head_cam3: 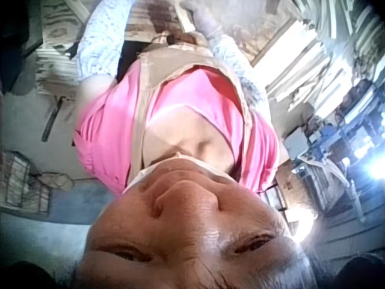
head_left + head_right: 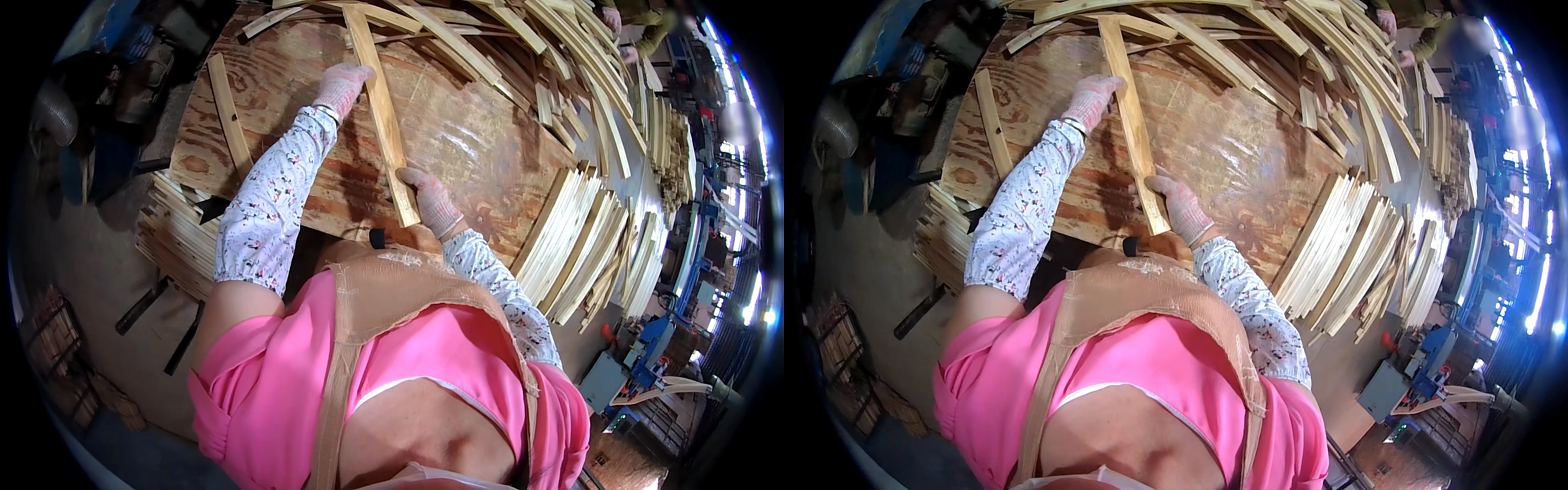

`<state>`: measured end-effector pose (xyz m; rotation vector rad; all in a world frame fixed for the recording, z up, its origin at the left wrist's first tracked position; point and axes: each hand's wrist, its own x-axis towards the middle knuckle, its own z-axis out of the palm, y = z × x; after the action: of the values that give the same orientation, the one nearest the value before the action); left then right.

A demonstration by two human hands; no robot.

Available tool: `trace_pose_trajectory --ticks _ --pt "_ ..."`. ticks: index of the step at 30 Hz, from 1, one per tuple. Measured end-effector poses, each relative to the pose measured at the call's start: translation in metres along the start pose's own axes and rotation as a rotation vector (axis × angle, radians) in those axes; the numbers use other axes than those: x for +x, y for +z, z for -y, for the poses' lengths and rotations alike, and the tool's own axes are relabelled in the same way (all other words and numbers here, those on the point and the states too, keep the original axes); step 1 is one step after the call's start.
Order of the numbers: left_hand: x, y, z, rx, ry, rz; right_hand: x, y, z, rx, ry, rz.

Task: The person sorts thin wooden strips on a workbench in a workshop. They pick up individual strips from a disorganized pile, inspect them, and place them into a neat, aligned stack. The process involves repetitive handling of the wood pieces to organize them.

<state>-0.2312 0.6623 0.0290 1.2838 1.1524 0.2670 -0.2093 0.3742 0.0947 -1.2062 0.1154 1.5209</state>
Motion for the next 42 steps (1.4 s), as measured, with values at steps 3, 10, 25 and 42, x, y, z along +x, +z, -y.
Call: trace_pose_trajectory --ticks 3,10,25,42 --pt "-0.002 0.005 -0.005 -0.013 0.000 0.039 0.001 -0.004 -0.002 0.014 -0.052 0.003" --pt "0.006 0.011 0.017 -0.311 -0.065 0.081 -0.006 -0.014 -0.004 -0.157 -0.110 -0.048" --pt "-0.059 -0.048 0.041 0.108 0.208 -0.061 -0.011 -0.031 0.000 -0.758 -0.036 -0.246" --pt "-0.174 -0.181 0.030 1.150 0.095 0.035 0.009 -0.048 0.118 -0.769 -0.993 -0.471"
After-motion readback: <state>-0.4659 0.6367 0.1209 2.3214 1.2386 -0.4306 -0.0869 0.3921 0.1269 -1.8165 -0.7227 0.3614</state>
